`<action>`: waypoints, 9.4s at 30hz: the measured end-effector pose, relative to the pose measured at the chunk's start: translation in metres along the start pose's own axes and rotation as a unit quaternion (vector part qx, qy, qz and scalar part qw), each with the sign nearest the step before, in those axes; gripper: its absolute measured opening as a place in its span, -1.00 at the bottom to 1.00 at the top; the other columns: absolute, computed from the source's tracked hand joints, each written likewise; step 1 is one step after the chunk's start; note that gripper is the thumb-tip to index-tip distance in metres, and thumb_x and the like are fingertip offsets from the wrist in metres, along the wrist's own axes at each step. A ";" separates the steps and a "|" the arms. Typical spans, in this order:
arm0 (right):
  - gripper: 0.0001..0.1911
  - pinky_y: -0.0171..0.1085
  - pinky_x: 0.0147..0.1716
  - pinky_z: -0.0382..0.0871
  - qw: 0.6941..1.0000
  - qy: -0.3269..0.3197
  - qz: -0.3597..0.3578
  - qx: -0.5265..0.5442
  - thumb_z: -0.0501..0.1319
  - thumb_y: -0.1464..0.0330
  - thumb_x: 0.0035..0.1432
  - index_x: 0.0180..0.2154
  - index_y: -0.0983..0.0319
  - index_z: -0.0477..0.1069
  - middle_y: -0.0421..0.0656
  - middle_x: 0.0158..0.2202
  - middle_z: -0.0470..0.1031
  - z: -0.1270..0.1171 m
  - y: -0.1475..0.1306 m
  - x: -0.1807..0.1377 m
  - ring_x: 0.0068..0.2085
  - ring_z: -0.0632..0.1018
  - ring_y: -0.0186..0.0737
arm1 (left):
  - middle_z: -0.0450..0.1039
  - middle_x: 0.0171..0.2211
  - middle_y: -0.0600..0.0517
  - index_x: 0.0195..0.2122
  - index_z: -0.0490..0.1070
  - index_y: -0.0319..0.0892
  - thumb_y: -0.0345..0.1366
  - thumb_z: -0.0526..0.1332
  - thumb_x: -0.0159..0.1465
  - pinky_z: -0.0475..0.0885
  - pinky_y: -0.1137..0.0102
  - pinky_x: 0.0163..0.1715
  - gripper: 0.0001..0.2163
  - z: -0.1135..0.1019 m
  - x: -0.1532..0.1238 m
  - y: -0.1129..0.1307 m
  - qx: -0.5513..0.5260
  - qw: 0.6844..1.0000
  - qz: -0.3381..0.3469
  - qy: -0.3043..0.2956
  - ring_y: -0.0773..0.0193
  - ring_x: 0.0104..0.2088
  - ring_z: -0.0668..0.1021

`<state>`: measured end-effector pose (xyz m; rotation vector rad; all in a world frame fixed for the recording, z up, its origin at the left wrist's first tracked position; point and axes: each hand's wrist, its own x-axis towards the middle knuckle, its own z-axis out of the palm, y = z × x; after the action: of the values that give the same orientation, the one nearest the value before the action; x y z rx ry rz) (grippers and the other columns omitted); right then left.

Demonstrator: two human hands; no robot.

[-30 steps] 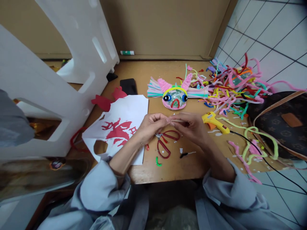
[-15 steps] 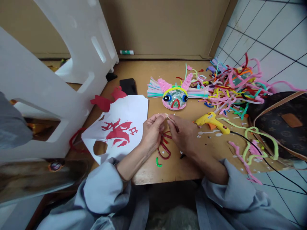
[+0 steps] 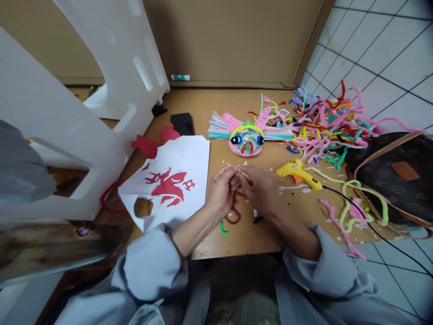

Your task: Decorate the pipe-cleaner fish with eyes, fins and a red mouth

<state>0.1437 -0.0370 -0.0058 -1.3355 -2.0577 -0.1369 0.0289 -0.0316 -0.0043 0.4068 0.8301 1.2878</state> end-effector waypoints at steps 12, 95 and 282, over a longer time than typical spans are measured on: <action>-0.79 -0.31 -0.39 0.34 0.984 -0.011 0.102 0.148 0.16 0.32 0.23 -0.38 0.17 0.55 -0.17 -0.41 0.64 -0.001 0.002 0.003 -0.42 0.58 -0.26 | 0.18 -0.66 0.20 -0.56 0.30 -0.23 -0.31 0.42 -0.06 0.03 0.57 -0.65 -0.74 0.000 -0.001 0.003 0.013 1.000 0.002 -0.018 0.54 -0.63 0.18; -0.76 -0.36 -0.43 0.37 0.963 -0.037 0.073 0.257 0.19 0.30 0.20 -0.21 0.22 0.60 -0.18 -0.35 0.64 -0.006 0.014 0.010 -0.43 0.55 -0.31 | 0.17 -0.66 0.15 -0.57 0.36 -0.24 0.09 0.44 0.01 0.00 0.54 -0.67 -0.53 -0.016 0.012 0.027 0.167 0.977 0.019 -0.132 0.52 -0.67 0.16; -0.72 -0.27 -0.38 0.15 0.992 -0.122 0.028 0.014 0.08 0.29 0.35 -0.14 0.22 0.55 -0.09 -0.33 0.64 0.002 0.004 0.018 -0.38 0.52 -0.22 | 0.30 -0.64 0.15 -0.53 0.40 -0.22 -0.28 0.43 -0.07 0.06 0.55 -0.63 -0.78 -0.006 0.013 0.010 0.116 0.989 0.086 -0.022 0.53 -0.64 0.21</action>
<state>0.1415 -0.0199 0.0019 -1.4501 -2.2107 0.0844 0.0187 -0.0175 -0.0052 0.7028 0.9253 1.3409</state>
